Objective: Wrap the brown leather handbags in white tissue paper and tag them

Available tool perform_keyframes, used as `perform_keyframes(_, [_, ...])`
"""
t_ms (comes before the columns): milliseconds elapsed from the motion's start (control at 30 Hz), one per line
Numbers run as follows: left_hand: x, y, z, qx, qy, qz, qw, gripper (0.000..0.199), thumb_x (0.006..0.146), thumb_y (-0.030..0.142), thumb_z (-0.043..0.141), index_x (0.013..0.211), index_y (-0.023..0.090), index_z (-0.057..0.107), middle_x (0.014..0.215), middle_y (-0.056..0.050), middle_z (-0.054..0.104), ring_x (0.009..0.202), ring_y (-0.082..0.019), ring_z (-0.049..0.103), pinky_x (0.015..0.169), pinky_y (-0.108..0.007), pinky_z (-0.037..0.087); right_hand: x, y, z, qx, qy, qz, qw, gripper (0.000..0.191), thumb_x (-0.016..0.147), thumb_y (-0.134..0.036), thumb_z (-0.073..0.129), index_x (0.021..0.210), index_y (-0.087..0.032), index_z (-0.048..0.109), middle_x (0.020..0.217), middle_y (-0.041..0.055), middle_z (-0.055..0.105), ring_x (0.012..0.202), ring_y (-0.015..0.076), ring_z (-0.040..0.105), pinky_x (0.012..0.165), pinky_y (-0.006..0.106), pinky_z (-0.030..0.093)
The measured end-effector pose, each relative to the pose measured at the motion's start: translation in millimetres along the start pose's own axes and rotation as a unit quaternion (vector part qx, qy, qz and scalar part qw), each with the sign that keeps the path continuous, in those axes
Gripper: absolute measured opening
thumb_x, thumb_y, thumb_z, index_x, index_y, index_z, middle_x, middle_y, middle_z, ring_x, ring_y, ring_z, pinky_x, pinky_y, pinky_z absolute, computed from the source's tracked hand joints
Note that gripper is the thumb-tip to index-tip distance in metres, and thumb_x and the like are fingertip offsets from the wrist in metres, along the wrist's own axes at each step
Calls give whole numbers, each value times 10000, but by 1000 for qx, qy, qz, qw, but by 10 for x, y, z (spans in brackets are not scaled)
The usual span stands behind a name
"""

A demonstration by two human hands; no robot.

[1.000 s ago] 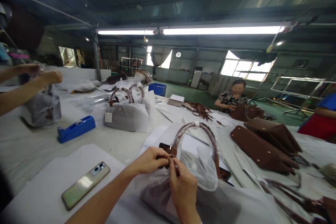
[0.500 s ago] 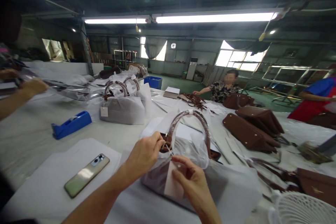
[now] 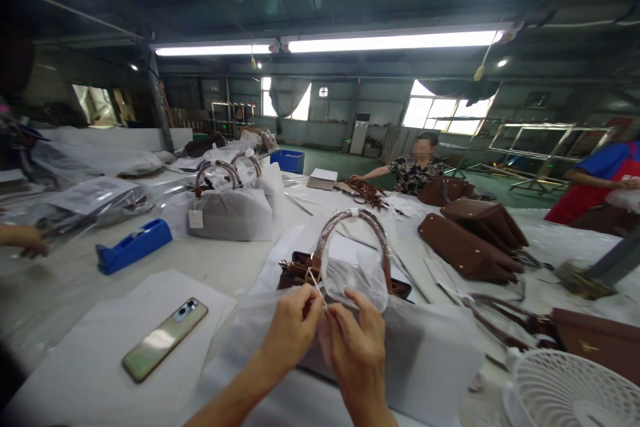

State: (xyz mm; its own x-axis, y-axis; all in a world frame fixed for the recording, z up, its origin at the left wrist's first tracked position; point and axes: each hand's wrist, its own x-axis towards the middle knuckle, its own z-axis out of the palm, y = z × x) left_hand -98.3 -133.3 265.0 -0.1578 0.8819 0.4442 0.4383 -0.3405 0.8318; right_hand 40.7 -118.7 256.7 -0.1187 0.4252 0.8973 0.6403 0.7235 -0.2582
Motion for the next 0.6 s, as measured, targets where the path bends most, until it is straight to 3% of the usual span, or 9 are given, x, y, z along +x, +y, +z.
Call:
perform_keyframes(100, [53, 1, -40, 33, 65, 39, 997, 212, 891, 211, 418, 682, 210, 455, 760, -16, 520, 718, -148, 507, 676, -287, 369, 39, -17, -31, -49, 35, -69, 996, 81, 925, -219, 646, 954, -187, 715, 907, 76, 655, 843, 196, 607, 790, 327, 504])
perform_keyframes(167, [100, 53, -97, -13, 89, 43, 995, 195, 856, 209, 450, 662, 204, 453, 826, -38, 556, 732, -140, 514, 659, -267, 387, 56, -31, -36, -56, 36, -86, 994, 79, 922, -178, 647, 977, -175, 703, 858, 63, 636, 789, 178, 576, 745, 304, 489])
perform_keyframes(267, [166, 149, -175, -163, 30, -33, 986, 167, 834, 243, 486, 680, 188, 516, 845, -40, 637, 623, -101, 504, 576, -235, 389, 71, -22, 10, -81, 37, -92, 992, 99, 934, -195, 628, 978, -181, 715, 836, 68, 636, 763, 191, 554, 714, 318, 466])
perform_keyframes(367, [203, 168, -190, -272, -20, -111, 956, 192, 836, 315, 540, 716, 171, 582, 645, 14, 595, 542, -90, 487, 542, -221, 396, 85, 18, 106, -9, -33, -68, 997, 156, 964, -231, 570, 946, -193, 720, 783, 48, 664, 724, 186, 582, 686, 305, 472])
perform_keyframes(467, [211, 97, -161, -270, -13, -106, 957, 166, 785, 322, 639, 782, 157, 641, 705, 3, 637, 665, -115, 573, 639, -222, 459, 110, 40, 177, 128, -93, 77, 984, 166, 940, -319, 603, 907, -213, 726, 803, 33, 719, 722, 179, 648, 680, 276, 505])
perform_keyframes(600, [210, -3, -153, -279, -14, -130, 951, 234, 797, 293, 631, 986, 155, 645, 729, 1, 686, 638, -120, 605, 633, -227, 480, 165, 30, 190, 263, -110, 333, 899, 290, 797, -505, 737, 838, -218, 753, 745, 28, 725, 681, 188, 649, 629, 261, 514])
